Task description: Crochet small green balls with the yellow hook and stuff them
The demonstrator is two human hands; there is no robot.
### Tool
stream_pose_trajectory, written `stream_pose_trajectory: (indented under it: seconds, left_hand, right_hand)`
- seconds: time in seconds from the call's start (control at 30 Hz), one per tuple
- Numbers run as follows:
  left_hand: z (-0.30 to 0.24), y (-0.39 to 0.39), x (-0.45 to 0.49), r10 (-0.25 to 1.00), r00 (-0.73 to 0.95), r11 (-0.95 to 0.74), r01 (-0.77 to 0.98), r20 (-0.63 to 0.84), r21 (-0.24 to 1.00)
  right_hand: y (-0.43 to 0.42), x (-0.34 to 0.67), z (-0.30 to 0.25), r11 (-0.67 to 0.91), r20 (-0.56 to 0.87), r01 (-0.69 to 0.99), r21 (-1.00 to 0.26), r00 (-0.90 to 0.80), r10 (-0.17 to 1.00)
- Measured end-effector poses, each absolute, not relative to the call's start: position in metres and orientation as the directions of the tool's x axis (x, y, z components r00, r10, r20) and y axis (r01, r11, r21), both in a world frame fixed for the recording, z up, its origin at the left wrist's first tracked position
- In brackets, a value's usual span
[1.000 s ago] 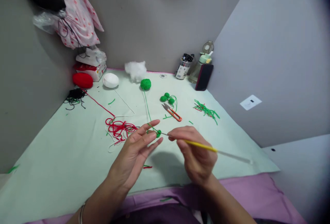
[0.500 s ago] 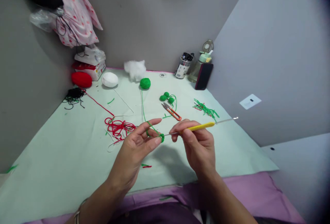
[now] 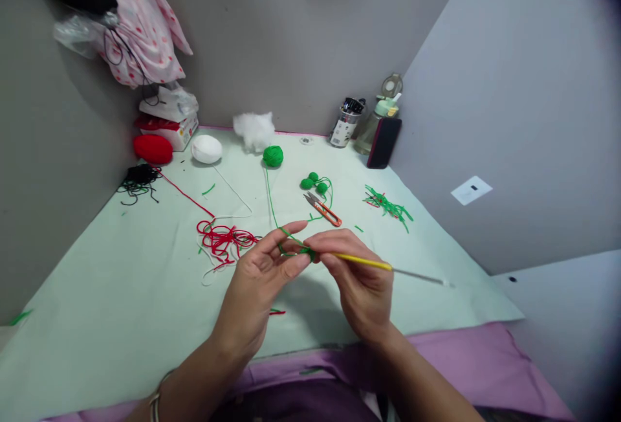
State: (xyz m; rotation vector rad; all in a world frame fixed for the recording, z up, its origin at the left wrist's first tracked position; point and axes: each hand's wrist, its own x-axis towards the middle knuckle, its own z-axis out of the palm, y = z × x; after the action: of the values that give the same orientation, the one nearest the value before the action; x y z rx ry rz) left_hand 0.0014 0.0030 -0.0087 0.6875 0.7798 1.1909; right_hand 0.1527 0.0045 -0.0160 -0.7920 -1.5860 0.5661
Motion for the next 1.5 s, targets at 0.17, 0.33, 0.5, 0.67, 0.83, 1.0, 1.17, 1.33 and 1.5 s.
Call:
stream_pose_trajectory:
  seconds: [0.17,0.33,0.5,0.67,0.83,1.0,1.17,1.33,1.5]
  left_hand:
    - [-0.009,0.004,0.004,0.916,0.329,0.397,-0.663,-0.230,0.635]
    - [-0.012,0.006,0.003,0.903,0.353,0.426,-0.665,-0.244,0.613]
    - [-0.014,0.007,0.001,0.923,0.262,0.385,-0.635,-0.283,0.670]
    - [-0.013,0.008,-0.005,0.918,0.274,0.396,-0.625,-0.287,0.673]
    - [-0.014,0.010,-0.009,0.926,0.269,0.377,-0.642,-0.264,0.667]
    - [-0.015,0.006,-0.005,0.957,0.234,0.276,-0.530,-0.174,0.802]
    - [-0.015,0.003,-0.007,0.950,0.266,0.278,-0.491,-0.162,0.825]
    - [-0.015,0.004,-0.008,0.964,0.209,0.247,-0.471,-0.165,0.847]
    - [-0.013,0.003,-0.004,0.989,0.077,0.151,-0.462,-0.130,0.874]
  right_hand:
    - [0.003,0.153,-0.021,0.752,0.781,0.417,-0.511,-0.140,0.608]
    - [0.009,0.155,-0.020,0.641,0.653,0.173,-0.748,0.014,0.757]
    - [0.008,0.156,-0.023,0.578,0.580,0.050,-0.815,0.079,0.811]
    - [0.006,0.159,-0.024,0.555,0.553,0.002,-0.832,0.093,0.828]
    - [0.008,0.166,-0.022,0.401,0.389,-0.232,-0.886,0.097,0.916]
    - [0.008,0.159,-0.020,0.448,0.463,-0.183,-0.875,-0.049,0.885]
    - [0.010,0.157,-0.022,0.410,0.422,-0.187,-0.892,-0.023,0.906]
    - [0.008,0.163,-0.020,0.403,0.417,-0.175,-0.898,-0.048,0.908]
    - [-0.001,0.164,-0.017,0.740,0.731,0.389,-0.549,-0.205,0.650]
